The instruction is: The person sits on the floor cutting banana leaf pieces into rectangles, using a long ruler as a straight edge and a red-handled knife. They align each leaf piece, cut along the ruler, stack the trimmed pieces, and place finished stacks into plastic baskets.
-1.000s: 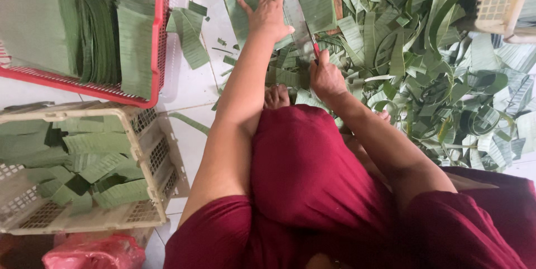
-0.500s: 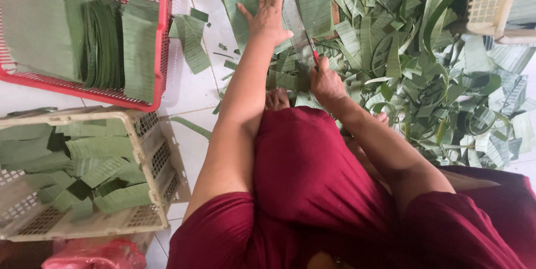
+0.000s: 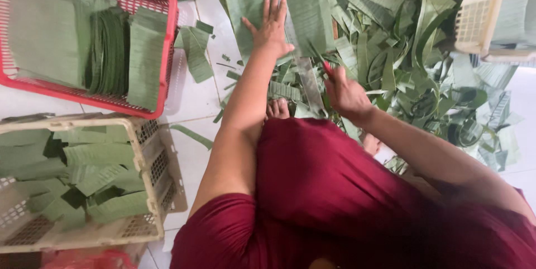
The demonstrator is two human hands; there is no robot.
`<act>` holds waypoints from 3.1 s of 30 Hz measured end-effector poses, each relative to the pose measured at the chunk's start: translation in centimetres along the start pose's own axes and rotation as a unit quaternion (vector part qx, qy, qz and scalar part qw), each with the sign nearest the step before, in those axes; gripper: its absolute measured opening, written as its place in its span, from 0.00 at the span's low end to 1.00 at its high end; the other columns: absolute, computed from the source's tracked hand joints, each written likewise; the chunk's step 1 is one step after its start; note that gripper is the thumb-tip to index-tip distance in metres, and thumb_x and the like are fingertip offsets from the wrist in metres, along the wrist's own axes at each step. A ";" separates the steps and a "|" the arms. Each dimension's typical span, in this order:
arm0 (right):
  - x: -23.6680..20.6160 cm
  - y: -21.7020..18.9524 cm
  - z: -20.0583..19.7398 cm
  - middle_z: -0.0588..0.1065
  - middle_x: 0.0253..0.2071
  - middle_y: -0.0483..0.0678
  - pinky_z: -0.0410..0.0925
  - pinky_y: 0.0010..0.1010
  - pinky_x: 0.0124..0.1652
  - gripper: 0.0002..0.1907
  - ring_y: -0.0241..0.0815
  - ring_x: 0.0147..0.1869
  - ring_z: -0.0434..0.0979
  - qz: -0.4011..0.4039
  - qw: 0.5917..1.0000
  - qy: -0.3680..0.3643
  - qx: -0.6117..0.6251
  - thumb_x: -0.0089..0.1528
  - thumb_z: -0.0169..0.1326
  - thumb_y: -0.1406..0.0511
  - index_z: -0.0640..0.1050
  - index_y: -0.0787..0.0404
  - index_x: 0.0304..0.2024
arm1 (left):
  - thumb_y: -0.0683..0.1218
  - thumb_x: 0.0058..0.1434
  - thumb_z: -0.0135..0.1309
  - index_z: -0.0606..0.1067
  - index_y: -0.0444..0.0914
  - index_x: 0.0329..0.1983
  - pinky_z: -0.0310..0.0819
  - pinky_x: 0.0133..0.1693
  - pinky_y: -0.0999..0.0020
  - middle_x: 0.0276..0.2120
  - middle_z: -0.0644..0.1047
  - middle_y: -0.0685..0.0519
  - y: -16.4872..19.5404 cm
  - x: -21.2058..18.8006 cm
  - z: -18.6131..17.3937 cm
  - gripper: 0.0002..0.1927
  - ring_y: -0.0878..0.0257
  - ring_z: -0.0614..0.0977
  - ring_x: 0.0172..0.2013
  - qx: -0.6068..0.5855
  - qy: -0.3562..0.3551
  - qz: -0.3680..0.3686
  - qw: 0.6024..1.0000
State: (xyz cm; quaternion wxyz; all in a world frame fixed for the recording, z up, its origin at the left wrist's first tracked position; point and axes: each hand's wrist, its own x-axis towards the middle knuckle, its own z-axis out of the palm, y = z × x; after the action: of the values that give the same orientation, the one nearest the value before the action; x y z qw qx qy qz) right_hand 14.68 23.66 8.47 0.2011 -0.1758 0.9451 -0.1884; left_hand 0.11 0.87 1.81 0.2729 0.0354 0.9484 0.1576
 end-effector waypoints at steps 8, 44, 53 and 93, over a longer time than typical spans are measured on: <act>15.5 -3.5 2.6 0.77 0.33 0.68 0.70 0.56 0.41 0.16 0.71 0.40 0.80 0.128 0.938 0.123 0.299 0.72 0.45 0.56 0.64 0.62 0.49 | 0.52 0.47 0.73 0.42 0.51 0.80 0.29 0.64 0.15 0.78 0.36 0.61 -0.5 0.6 0.9 0.65 0.62 0.39 0.77 -0.011 0.059 0.021 0.998; 6.4 -0.9 5.3 0.75 0.36 0.75 0.70 0.64 0.44 0.20 0.79 0.43 0.77 0.246 0.961 -0.032 0.125 0.70 0.44 0.56 0.59 0.64 0.53 | 0.55 0.44 0.76 0.39 0.53 0.80 0.31 0.68 0.18 0.79 0.36 0.63 0.3 0.1 0.3 0.70 0.63 0.39 0.78 -0.013 0.007 -0.009 1.000; -0.6 1.6 8.4 0.76 0.32 0.71 0.67 0.64 0.37 0.19 0.76 0.37 0.77 0.223 0.967 -0.049 0.111 0.72 0.42 0.54 0.59 0.63 0.51 | 0.56 0.44 0.76 0.39 0.54 0.80 0.31 0.68 0.19 0.79 0.36 0.64 -0.1 0.2 0.5 0.70 0.63 0.39 0.78 -0.025 0.018 -0.002 1.000; 16.8 -0.3 1.5 0.74 0.41 0.77 0.69 0.61 0.49 0.18 0.79 0.46 0.76 0.132 0.978 0.036 0.159 0.68 0.43 0.62 0.67 0.75 0.49 | 0.57 0.46 0.74 0.39 0.52 0.80 0.30 0.68 0.18 0.79 0.34 0.62 0.0 0.2 -0.3 0.69 0.63 0.37 0.78 -0.018 -0.019 -0.005 1.000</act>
State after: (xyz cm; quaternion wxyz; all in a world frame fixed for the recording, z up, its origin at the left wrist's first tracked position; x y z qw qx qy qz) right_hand 1.00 16.07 2.03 0.2149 -0.0088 0.9247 -0.3141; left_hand -0.23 0.85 1.92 0.2925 0.0292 0.9400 0.1732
